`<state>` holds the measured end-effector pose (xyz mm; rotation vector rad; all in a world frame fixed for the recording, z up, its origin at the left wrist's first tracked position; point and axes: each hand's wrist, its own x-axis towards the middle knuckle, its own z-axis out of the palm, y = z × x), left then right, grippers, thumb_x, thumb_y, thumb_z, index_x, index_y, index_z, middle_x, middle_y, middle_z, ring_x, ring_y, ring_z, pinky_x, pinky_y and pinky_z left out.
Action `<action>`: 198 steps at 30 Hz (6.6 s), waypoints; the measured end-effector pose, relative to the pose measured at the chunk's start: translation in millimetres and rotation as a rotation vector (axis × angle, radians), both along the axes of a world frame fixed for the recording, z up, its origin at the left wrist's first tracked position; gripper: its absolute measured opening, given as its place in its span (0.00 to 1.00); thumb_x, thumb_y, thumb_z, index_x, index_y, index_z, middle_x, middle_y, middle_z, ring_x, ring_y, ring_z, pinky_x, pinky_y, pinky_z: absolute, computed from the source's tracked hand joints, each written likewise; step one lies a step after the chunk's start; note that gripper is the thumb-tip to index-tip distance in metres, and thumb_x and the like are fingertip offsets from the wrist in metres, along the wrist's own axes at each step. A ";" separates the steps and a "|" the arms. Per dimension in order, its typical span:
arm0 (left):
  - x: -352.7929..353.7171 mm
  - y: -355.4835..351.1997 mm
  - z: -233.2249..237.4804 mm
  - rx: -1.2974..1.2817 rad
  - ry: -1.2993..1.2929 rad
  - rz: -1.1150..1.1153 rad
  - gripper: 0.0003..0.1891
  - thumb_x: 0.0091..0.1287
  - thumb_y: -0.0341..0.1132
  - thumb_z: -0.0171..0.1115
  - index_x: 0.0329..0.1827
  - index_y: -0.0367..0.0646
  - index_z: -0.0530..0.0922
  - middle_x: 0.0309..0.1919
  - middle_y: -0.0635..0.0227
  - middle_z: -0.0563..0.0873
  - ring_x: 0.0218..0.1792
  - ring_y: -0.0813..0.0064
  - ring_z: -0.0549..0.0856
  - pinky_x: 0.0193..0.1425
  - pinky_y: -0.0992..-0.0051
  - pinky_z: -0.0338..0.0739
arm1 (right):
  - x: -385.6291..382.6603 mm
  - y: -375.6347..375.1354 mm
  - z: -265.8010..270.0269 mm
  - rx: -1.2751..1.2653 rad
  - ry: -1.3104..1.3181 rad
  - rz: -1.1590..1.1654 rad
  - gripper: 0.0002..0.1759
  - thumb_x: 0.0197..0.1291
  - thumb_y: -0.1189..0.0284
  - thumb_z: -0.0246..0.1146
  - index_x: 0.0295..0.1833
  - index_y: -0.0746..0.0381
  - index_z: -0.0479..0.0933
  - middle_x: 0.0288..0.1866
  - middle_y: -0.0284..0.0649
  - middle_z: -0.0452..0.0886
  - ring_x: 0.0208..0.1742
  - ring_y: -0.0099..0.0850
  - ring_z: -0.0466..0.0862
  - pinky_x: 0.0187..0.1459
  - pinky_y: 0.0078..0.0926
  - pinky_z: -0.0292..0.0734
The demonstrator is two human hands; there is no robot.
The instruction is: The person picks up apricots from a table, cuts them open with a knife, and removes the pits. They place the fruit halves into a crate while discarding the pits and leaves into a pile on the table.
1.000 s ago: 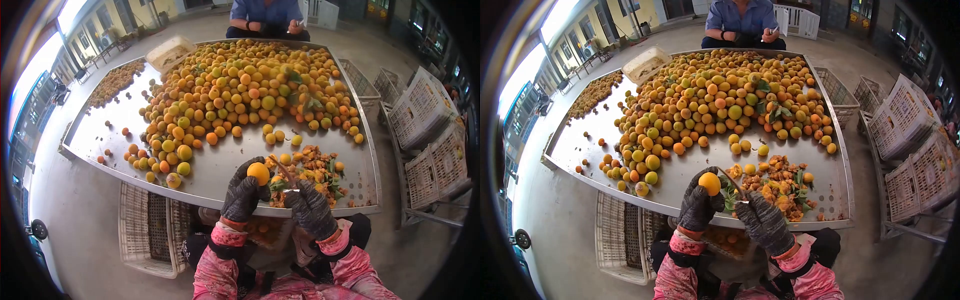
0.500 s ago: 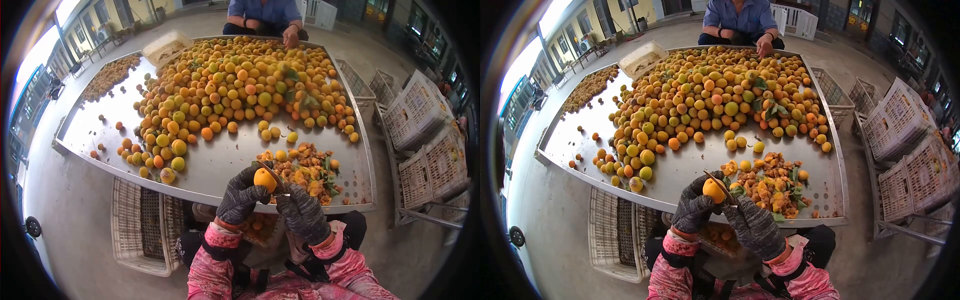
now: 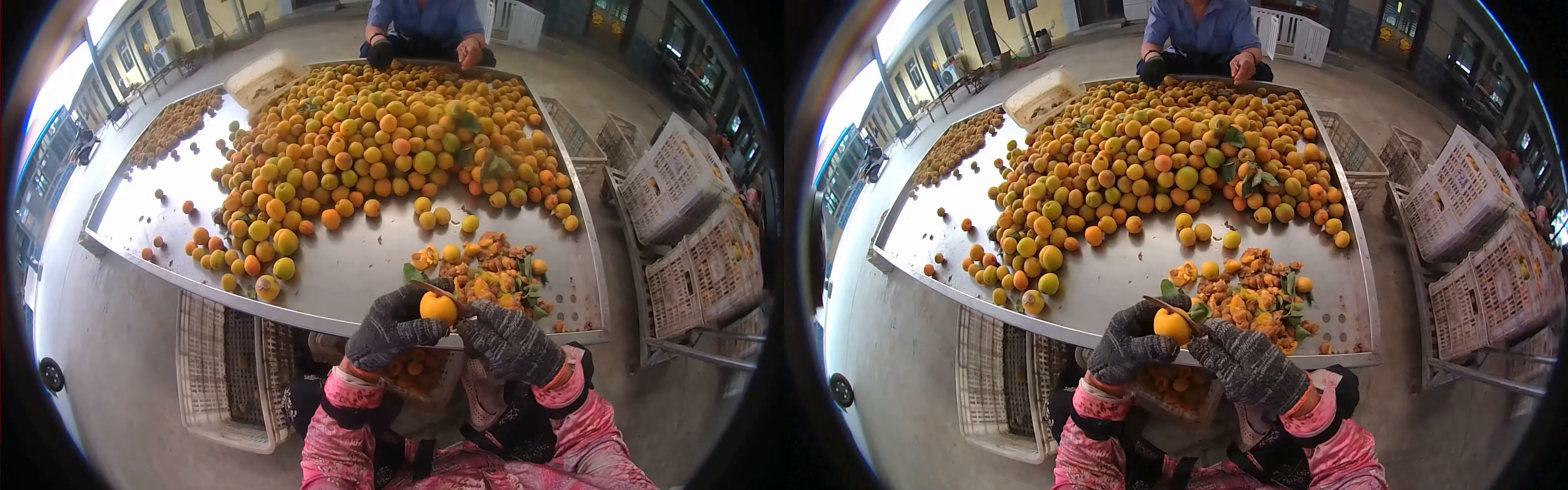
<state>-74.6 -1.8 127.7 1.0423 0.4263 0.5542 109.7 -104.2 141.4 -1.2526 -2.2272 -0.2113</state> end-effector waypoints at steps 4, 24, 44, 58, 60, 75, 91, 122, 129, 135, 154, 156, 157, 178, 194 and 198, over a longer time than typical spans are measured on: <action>23.0 -22.7 -4.0 -0.127 -0.153 0.219 0.26 0.55 0.35 0.68 0.56 0.36 0.72 0.45 0.65 0.81 0.45 0.75 0.79 0.49 0.75 0.74 | -17.6 -8.5 -13.2 -0.272 0.417 -0.170 0.16 0.56 0.76 0.61 0.51 0.66 0.74 0.42 0.44 0.80 0.38 0.33 0.82 0.37 0.27 0.77; 39.4 -39.2 17.8 -0.314 -0.276 0.316 0.24 0.64 0.31 0.60 0.61 0.37 0.66 0.49 0.65 0.78 0.48 0.76 0.78 0.51 0.77 0.74 | -43.4 -5.8 0.0 -0.437 1.122 -0.318 0.16 0.61 0.76 0.57 0.55 0.67 0.71 0.44 0.44 0.79 0.39 0.33 0.82 0.37 0.27 0.78; 28.4 -14.2 14.9 0.064 -0.005 0.174 0.19 0.66 0.35 0.58 0.57 0.35 0.69 0.41 0.67 0.79 0.42 0.81 0.77 0.45 0.80 0.74 | -10.7 -4.0 -2.9 -0.023 0.163 -0.188 0.14 0.63 0.76 0.54 0.53 0.67 0.72 0.39 0.45 0.80 0.38 0.38 0.81 0.38 0.29 0.77; 32.7 -20.9 -0.7 -0.087 -0.204 0.298 0.21 0.65 0.32 0.58 0.60 0.34 0.66 0.46 0.63 0.79 0.46 0.74 0.79 0.51 0.77 0.75 | -22.2 -10.0 3.5 -0.243 0.597 -0.232 0.16 0.62 0.75 0.57 0.57 0.63 0.71 0.37 0.41 0.80 0.37 0.25 0.80 0.37 0.23 0.76; 32.3 -20.4 3.1 0.107 -0.203 0.324 0.21 0.65 0.31 0.58 0.59 0.34 0.67 0.47 0.63 0.78 0.48 0.74 0.78 0.55 0.75 0.72 | -12.7 -14.3 2.9 -0.185 0.440 -0.201 0.17 0.62 0.75 0.57 0.57 0.62 0.71 0.37 0.40 0.80 0.37 0.25 0.79 0.36 0.23 0.76; 46.4 -26.6 -0.8 -0.075 -0.036 0.402 0.15 0.66 0.38 0.58 0.50 0.38 0.72 0.35 0.71 0.80 0.33 0.82 0.78 0.35 0.82 0.73 | -23.3 -1.5 -22.5 -0.271 0.594 -0.195 0.22 0.61 0.78 0.57 0.62 0.66 0.66 0.46 0.42 0.79 0.42 0.26 0.80 0.45 0.24 0.76; 45.2 -21.8 -1.6 0.188 0.079 0.339 0.17 0.66 0.36 0.57 0.53 0.33 0.72 0.39 0.64 0.81 0.37 0.82 0.79 0.39 0.80 0.75 | -18.7 -7.1 -16.7 -0.572 0.911 -0.226 0.13 0.65 0.73 0.53 0.52 0.67 0.72 0.36 0.38 0.77 0.33 0.22 0.77 0.35 0.22 0.74; 31.3 -19.6 -4.8 -0.254 -0.124 0.163 0.20 0.67 0.41 0.57 0.57 0.39 0.70 0.40 0.66 0.80 0.27 0.82 0.77 0.27 0.83 0.71 | -16.2 -1.1 -21.1 -0.149 0.236 -0.258 0.14 0.60 0.78 0.57 0.52 0.69 0.73 0.43 0.49 0.78 0.37 0.39 0.81 0.38 0.32 0.78; 41.5 -29.0 -18.2 -0.145 -0.073 0.300 0.14 0.68 0.38 0.55 0.50 0.37 0.74 0.39 0.68 0.80 0.40 0.81 0.78 0.41 0.80 0.73 | -27.5 -0.9 -22.8 -0.302 0.649 -0.403 0.16 0.60 0.75 0.59 0.53 0.69 0.72 0.43 0.53 0.80 0.44 0.42 0.82 0.43 0.32 0.77; 45.7 -28.5 -8.6 0.002 -0.011 0.383 0.15 0.65 0.35 0.58 0.51 0.37 0.72 0.37 0.68 0.81 0.35 0.80 0.80 0.37 0.80 0.77 | -26.4 3.2 -25.9 -0.323 0.757 -0.271 0.17 0.61 0.75 0.57 0.55 0.68 0.70 0.41 0.48 0.81 0.44 0.37 0.82 0.43 0.31 0.77; 41.3 -24.8 -10.2 0.109 0.007 0.342 0.13 0.65 0.35 0.58 0.47 0.35 0.73 0.36 0.69 0.81 0.36 0.81 0.79 0.39 0.80 0.75 | -24.6 -4.9 7.1 -0.948 1.520 -0.122 0.16 0.66 0.69 0.55 0.55 0.64 0.72 0.37 0.31 0.78 0.35 0.19 0.77 0.36 0.20 0.75; 40.5 -23.7 -7.3 0.146 0.035 0.342 0.13 0.65 0.35 0.59 0.47 0.35 0.74 0.35 0.68 0.81 0.37 0.80 0.80 0.39 0.79 0.75 | -25.4 -3.8 0.4 -1.027 1.571 -0.097 0.16 0.66 0.68 0.54 0.55 0.65 0.72 0.36 0.31 0.78 0.35 0.19 0.77 0.36 0.19 0.75; 40.8 -23.6 -6.1 0.148 0.036 0.345 0.13 0.65 0.35 0.59 0.47 0.35 0.74 0.35 0.68 0.81 0.37 0.80 0.80 0.39 0.79 0.75 | -29.2 -2.9 -15.5 -0.745 1.289 -0.159 0.15 0.65 0.69 0.55 0.54 0.64 0.72 0.36 0.30 0.78 0.34 0.18 0.77 0.35 0.18 0.74; 52.8 -31.9 -35.5 0.560 0.207 0.340 0.15 0.69 0.41 0.46 0.47 0.39 0.75 0.36 0.65 0.81 0.34 0.80 0.81 0.33 0.81 0.76 | 3.2 19.5 -3.3 -0.525 0.804 -0.158 0.36 0.39 0.70 0.74 0.56 0.65 0.69 0.49 0.44 0.76 0.50 0.34 0.77 0.52 0.32 0.72; 40.2 -14.2 -3.9 -0.112 0.247 -0.085 0.17 0.66 0.37 0.53 0.54 0.36 0.72 0.39 0.62 0.81 0.40 0.74 0.81 0.39 0.73 0.77 | 24.8 18.3 -14.1 -0.536 0.775 -0.169 0.33 0.38 0.64 0.76 0.50 0.64 0.71 0.43 0.43 0.74 0.45 0.36 0.76 0.47 0.33 0.73; 49.8 -14.1 -38.3 0.364 0.143 0.082 0.18 0.66 0.38 0.54 0.54 0.37 0.72 0.40 0.62 0.80 0.41 0.75 0.81 0.38 0.73 0.77 | 28.2 21.8 -19.6 -0.541 0.792 -0.104 0.36 0.37 0.64 0.77 0.52 0.63 0.70 0.47 0.42 0.74 0.48 0.32 0.75 0.50 0.32 0.72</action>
